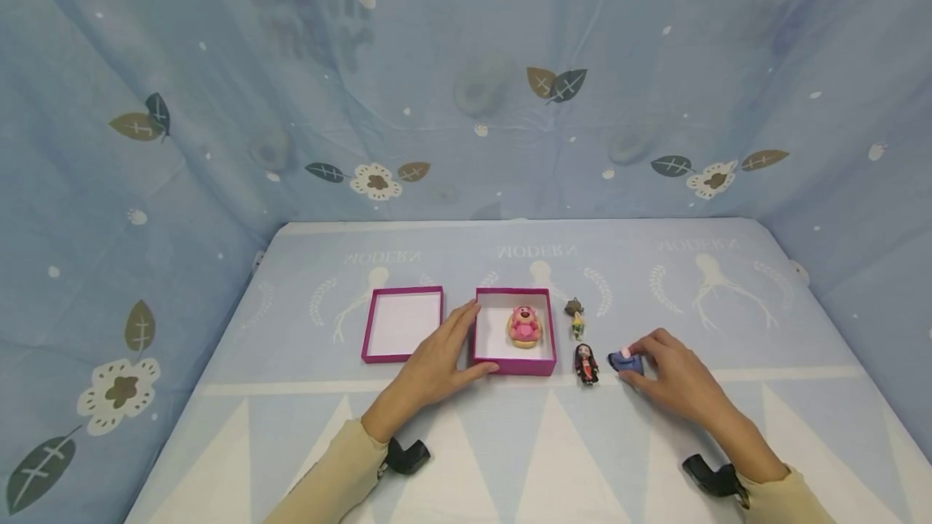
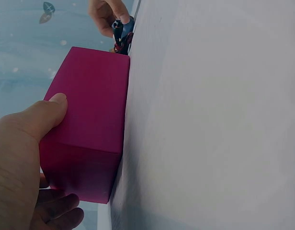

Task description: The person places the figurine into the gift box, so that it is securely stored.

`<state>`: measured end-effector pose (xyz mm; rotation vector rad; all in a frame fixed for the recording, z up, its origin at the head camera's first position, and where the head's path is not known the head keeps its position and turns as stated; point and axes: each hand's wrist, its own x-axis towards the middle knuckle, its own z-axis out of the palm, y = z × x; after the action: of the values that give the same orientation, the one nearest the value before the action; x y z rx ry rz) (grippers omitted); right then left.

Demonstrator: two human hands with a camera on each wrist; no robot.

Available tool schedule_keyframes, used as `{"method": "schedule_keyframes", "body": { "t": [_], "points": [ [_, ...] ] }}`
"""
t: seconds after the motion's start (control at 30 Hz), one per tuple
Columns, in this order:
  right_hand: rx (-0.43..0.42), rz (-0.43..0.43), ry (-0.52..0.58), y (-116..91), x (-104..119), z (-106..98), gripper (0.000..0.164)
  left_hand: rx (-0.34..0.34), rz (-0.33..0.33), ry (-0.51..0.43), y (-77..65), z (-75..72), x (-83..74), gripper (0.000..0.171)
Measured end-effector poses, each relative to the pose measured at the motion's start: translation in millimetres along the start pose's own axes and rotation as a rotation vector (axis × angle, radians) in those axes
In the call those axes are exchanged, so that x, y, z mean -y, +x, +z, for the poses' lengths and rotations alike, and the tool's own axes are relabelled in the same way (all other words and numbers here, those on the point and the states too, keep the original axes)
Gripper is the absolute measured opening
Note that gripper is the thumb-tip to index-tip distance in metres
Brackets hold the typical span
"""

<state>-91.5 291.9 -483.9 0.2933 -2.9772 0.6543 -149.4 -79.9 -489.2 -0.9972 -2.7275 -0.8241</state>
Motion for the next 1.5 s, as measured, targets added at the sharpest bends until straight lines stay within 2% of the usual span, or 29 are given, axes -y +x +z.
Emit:
{"method": "schedule_keyframes", "body": {
  "t": [0.3,0.5,0.63,0.73,0.83,0.97,1.2,1.5],
  "points": [
    [0.052,-0.098,0.067,-4.9,-9.5,-8.6,0.039,0.011,-0.008,0.007,-0.4,-0.4,-0.9,0.096],
    [0.091,-0.109,0.129,-5.1,-15.1,-11.6,0.04,0.011,-0.011,0.004,-0.8,-0.4,-0.8,0.096],
    [0.12,-0.109,0.171,-3.0,-17.4,-11.9,0.052,0.007,-0.009,0.0,-0.8,0.2,-0.2,0.096],
    [0.132,-0.141,0.189,-1.3,-18.9,-12.3,0.059,0.008,-0.008,0.006,-1.0,0.7,0.2,0.095],
    [0.139,-0.178,0.197,0.0,-20.0,-12.3,0.056,0.01,-0.009,0.007,-1.2,0.0,-0.4,0.095],
    [0.13,-0.189,0.196,1.1,-20.8,-11.1,0.05,0.013,-0.01,0.002,-1.0,-1.2,-1.3,0.095],
    [0.092,-0.184,0.166,1.2,-22.8,-13.8,0.053,0.015,-0.011,0.002,-0.8,-1.2,-1.3,0.095],
    [0.042,-0.278,0.168,5.6,-22.8,-29.4,0.055,0.018,-0.015,0.012,-0.9,-1.4,-1.6,0.095]
  ]
}}
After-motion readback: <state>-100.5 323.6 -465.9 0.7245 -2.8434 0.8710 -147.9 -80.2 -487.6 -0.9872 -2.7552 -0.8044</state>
